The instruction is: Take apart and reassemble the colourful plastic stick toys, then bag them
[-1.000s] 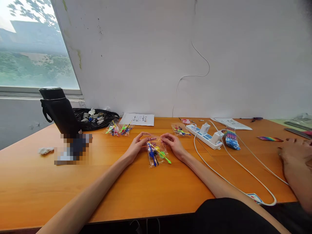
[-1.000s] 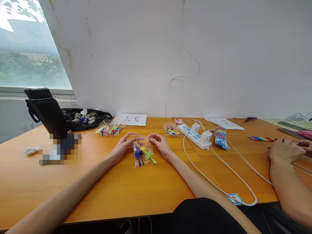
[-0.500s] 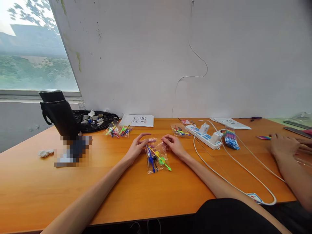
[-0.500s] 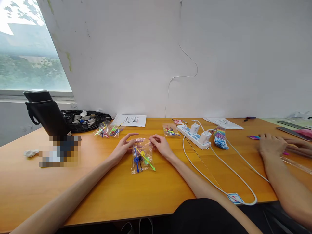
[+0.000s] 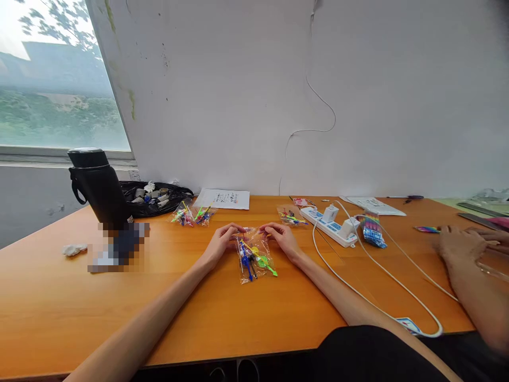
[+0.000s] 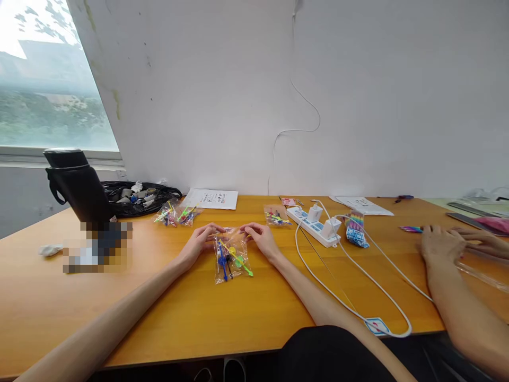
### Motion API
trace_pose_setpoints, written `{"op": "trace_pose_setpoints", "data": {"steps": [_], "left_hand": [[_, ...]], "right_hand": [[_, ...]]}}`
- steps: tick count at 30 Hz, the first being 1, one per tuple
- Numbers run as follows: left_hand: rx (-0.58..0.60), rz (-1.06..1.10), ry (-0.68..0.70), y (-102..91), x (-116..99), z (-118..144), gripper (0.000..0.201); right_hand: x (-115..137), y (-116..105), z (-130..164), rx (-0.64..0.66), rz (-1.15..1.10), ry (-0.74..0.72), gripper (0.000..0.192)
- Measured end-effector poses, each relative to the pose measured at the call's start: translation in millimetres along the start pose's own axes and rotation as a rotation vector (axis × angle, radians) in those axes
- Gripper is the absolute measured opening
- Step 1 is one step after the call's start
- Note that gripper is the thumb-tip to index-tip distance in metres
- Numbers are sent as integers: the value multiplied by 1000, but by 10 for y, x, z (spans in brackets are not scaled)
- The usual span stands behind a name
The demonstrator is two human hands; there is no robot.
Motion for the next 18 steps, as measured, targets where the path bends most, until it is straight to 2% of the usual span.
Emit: {"op": "trace_pose_setpoints", "data": {"steps": [4,8,11,15,18], "left_hand": [[-53,-35,47,0,-29,-3,31],[-138,-11,159,-90,-34,-51,34],[-179,-4,191,-138,-30,-75,34],[-77,26,189,-110,-7,-94,40],[-77,49,185,-128,65,-130,52]], "right_hand": [[52,27,26,20,0,-15,36],[186,117,110,291,7,-64,61],[229,160,152,413,76,-84,55],[165,151,134,336,87,-79,48],[94,97,78,171,182,-115,44]]}}
Point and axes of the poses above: each hand's wrist, its own z-axis away from the middle knuckle, its own y-axis out of the palm, x = y × z, the point moved 2 cm from there along -z, towards the middle knuckle, and after that the axes turned 9 degrees about z, right-handed, at the moved point
